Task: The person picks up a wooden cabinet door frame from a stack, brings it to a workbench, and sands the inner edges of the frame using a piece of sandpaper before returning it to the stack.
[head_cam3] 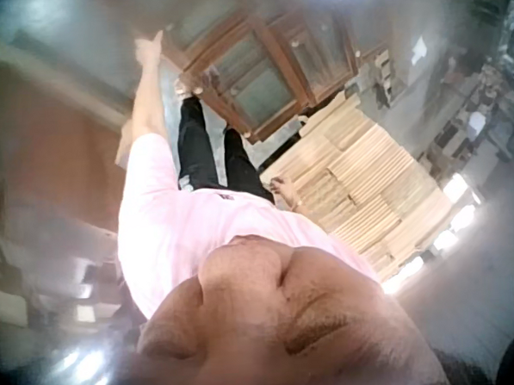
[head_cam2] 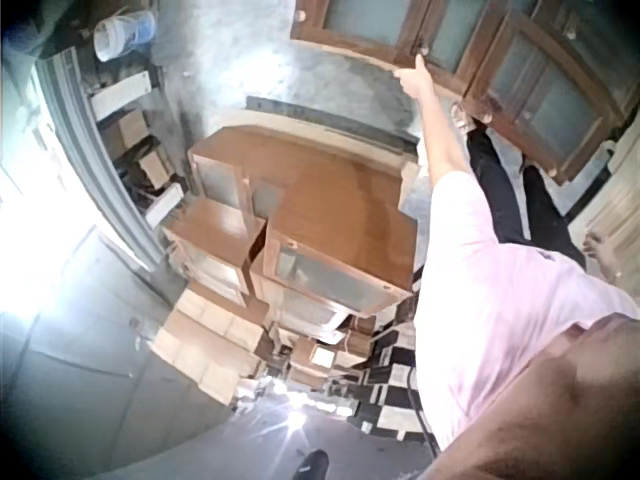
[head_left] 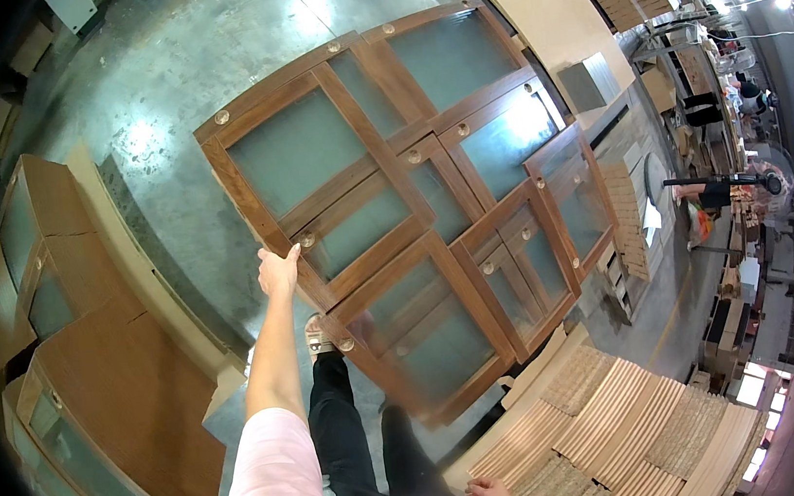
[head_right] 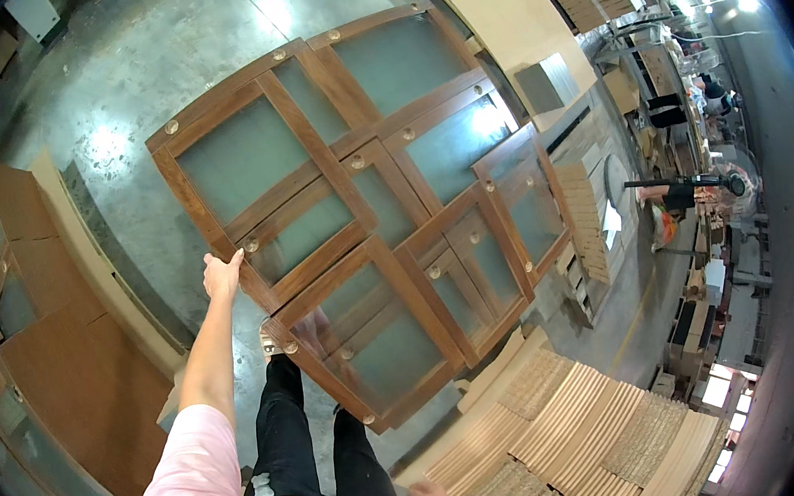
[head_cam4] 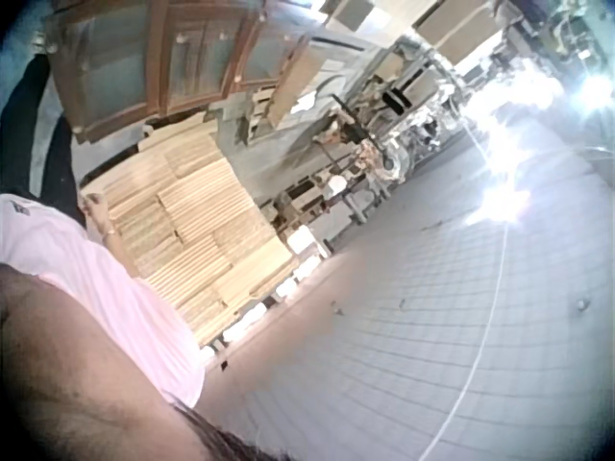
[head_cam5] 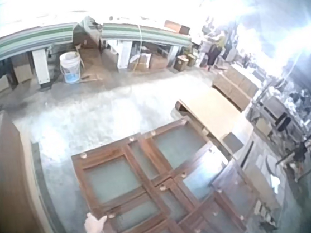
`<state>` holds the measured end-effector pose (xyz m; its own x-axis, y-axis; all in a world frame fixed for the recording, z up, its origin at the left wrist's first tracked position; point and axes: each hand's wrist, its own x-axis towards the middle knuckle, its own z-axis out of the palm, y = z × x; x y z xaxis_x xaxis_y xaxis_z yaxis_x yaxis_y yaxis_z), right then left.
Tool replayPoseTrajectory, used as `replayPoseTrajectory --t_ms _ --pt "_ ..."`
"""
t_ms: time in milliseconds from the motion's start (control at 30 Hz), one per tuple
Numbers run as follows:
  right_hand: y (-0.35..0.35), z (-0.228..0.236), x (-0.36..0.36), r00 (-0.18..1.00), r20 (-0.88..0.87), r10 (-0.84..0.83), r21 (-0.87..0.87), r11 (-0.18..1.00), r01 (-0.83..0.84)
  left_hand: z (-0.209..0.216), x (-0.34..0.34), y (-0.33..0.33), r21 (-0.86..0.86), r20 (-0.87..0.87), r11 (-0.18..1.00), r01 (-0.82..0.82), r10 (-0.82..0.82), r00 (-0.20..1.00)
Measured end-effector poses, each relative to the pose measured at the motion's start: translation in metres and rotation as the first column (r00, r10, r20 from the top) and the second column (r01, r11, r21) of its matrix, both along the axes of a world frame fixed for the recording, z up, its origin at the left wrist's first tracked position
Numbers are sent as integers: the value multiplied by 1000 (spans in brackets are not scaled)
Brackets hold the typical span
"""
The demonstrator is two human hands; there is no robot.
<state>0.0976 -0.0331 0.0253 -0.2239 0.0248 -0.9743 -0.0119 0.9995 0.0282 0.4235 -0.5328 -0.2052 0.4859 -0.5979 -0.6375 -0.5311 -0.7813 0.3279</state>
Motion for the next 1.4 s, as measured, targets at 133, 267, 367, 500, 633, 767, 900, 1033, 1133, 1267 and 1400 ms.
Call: replayPoseTrajectory --t_ms 133,267,367,500,633,767,900,1033,1133,1267,1400 --pt "-4 0 -4 996 -53 -76 21 997 77 -8 -8 -8 45 -33 997 69 -68 997" --pt "-14 -2 0 993 -34 -115 21 993 116 -40 14 -2 7 -119 1000 28 -27 993" --pt "-14 -5 0 992 -56 -117 25 993 118 -41 8 -5 10 -102 1000 5 -4 995" --pt "-16 -4 2 990 -53 -131 -7 991 131 -44 13 0 -27 -106 999 -29 26 994" --pt "-12 -6 -1 991 -46 -127 -4 992 127 -47 17 4 -20 -101 998 -53 51 994" --pt "-9 -13 1 994 -28 -102 -16 995 101 -55 25 8 -18 -76 999 -48 47 996" --pt "-15 -12 5 986 -63 -156 -23 988 155 -38 17 7 -32 -169 996 -79 73 983" --pt "-8 -15 5 990 -46 -134 -19 991 133 -42 18 10 -72 -213 995 -69 52 976" --pt "-1 -22 4 992 -37 -123 -8 992 123 -62 27 14 -75 -216 996 -52 35 976" --pt "-6 -20 8 984 -37 -174 -5 985 174 -79 32 18 -118 -301 982 -147 106 948" --pt "-4 -20 10 977 -49 -208 5 978 209 -78 32 15 -85 -466 966 -244 178 867"
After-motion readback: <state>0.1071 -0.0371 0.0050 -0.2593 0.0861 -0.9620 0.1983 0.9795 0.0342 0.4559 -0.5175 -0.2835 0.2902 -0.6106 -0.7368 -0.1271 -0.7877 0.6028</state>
